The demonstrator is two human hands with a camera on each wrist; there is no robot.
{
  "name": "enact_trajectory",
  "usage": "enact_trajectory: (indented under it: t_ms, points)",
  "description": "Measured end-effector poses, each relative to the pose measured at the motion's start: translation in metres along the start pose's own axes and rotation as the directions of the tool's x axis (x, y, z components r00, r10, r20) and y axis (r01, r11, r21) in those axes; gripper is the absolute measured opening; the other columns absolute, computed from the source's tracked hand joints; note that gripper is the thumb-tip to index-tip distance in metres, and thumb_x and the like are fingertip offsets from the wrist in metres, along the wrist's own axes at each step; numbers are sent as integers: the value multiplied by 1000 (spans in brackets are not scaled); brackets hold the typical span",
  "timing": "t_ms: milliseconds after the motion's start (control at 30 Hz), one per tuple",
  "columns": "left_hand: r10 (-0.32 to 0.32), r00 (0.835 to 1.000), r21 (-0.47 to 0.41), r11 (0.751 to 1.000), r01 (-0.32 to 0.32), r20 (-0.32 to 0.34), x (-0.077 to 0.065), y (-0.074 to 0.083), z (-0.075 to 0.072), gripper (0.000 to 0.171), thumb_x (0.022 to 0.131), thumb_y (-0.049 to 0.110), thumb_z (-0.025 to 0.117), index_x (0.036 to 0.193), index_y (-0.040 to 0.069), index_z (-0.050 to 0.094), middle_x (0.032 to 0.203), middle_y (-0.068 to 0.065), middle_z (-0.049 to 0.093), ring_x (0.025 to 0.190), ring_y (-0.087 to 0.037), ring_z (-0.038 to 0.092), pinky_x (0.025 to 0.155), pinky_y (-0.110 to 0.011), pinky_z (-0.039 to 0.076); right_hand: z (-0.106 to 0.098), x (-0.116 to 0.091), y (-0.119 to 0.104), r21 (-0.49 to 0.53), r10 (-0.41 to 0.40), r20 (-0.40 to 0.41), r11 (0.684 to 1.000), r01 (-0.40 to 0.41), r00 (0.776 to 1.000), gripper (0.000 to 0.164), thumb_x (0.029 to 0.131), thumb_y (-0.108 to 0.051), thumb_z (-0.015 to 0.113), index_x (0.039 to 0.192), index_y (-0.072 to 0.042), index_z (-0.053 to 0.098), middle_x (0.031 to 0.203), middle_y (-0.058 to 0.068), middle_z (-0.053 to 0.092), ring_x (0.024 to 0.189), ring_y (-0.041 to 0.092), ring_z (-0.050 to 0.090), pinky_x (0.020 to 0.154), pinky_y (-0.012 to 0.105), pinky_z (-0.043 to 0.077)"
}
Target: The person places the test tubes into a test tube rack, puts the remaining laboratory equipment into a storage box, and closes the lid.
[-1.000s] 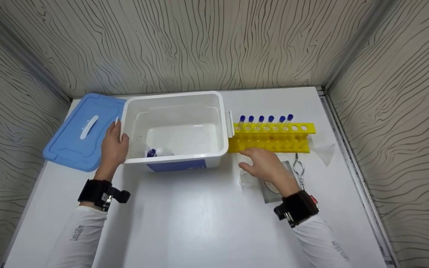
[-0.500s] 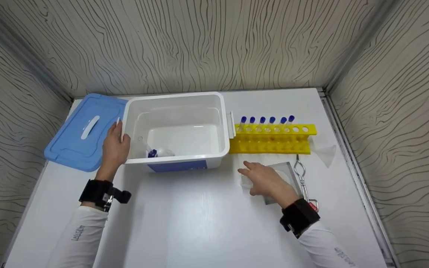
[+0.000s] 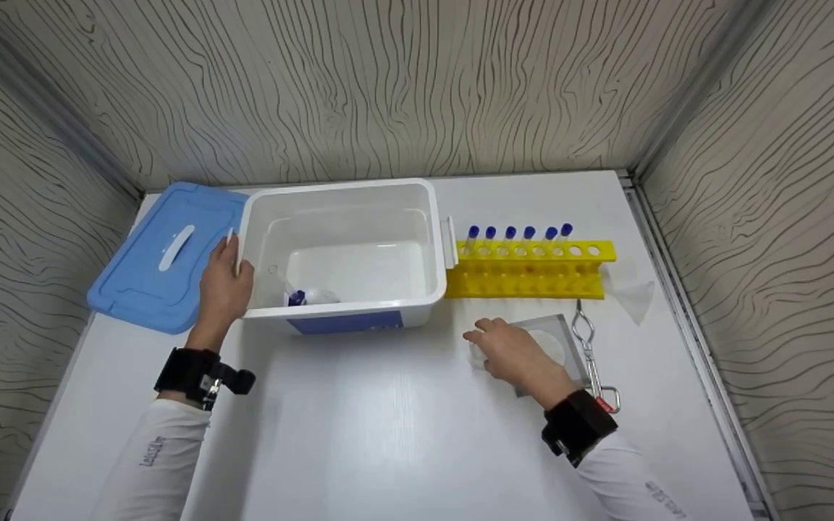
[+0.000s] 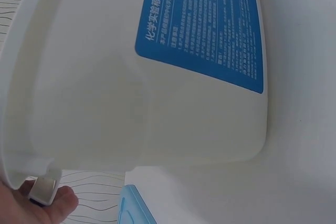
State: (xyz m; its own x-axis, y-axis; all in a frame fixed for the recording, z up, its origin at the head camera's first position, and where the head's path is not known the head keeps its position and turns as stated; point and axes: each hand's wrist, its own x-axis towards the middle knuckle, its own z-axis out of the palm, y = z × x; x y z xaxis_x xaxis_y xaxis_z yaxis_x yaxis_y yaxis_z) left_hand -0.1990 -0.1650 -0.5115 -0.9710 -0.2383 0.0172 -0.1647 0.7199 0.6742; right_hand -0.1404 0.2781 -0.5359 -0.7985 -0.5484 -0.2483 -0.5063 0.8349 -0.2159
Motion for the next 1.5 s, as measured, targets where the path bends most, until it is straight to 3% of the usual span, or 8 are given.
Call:
enact_trajectory:
  t_ms: [367,533,733,933,1033,1133,1367,1500]
  points:
    - [1,1000,-6,1000,-1,-20,-1,-1,0,59,101,16,43,156,2,25,165,-20,18,153,-36,22,124,-50,24,-11,3,-6,27,0,-44,1000,2,999,48,78,-10,81,124,-7,68,120,18,67,103,32,65,87,45,58]
    - [15,999,-1,1000,-15,-28,-1,-2,1,59,101,15,43,156,1,26,165,-20,19,153,-36,21,124,-50,25,-42,-3,-14,41,18,-80,999,-15,997,51,78,-14,81,127,-8,67,121,16,67,102,30,65,86,44,59]
    - [17,999,-11,1000,-18,-39,-3,-2,2,59,100,15,43,155,1,27,165,-21,20,152,-37,24,122,-49,29,-90,-16,-30,73,-11,-172,997,24,985,51,80,-18,79,129,-7,65,126,15,66,110,34,64,92,50,56]
    - [-8,1000,0,1000,8,-23,-6,-4,2,59,101,16,42,156,2,27,165,-20,20,151,-37,25,122,-49,28,-134,-20,-43,82,-50,-304,994,78,951,52,81,-17,78,130,-8,64,129,15,65,116,38,62,94,55,53]
    - [-6,1000,2,1000,6,-25,-5,-3,2,60,101,16,43,156,2,26,165,-20,19,152,-37,25,122,-50,28,-152,-11,-49,102,-56,-352,990,97,934,52,81,-15,78,130,-8,64,128,16,65,114,38,63,93,55,53]
    - [1,1000,8,1000,-1,-16,-4,-2,3,60,101,17,43,156,2,25,166,-19,17,152,-36,24,122,-50,28,-165,4,-57,133,-56,-353,985,110,934,51,81,-16,77,130,-7,63,128,16,65,113,37,63,92,54,54]
    - [8,1000,2,1000,-8,-18,0,0,5,59,101,17,42,157,3,25,166,-19,17,152,-36,23,123,-49,26,-182,53,-79,173,-22,-196,983,57,980,52,87,-24,72,136,-10,59,136,14,61,119,35,60,100,52,52]
    - [12,999,13,1000,-12,-33,1,-1,4,59,101,16,43,156,2,26,165,-20,19,152,-37,25,123,-50,27,-186,83,-90,178,-17,-115,983,37,993,53,87,-27,71,137,-11,58,138,13,60,120,34,60,100,51,51]
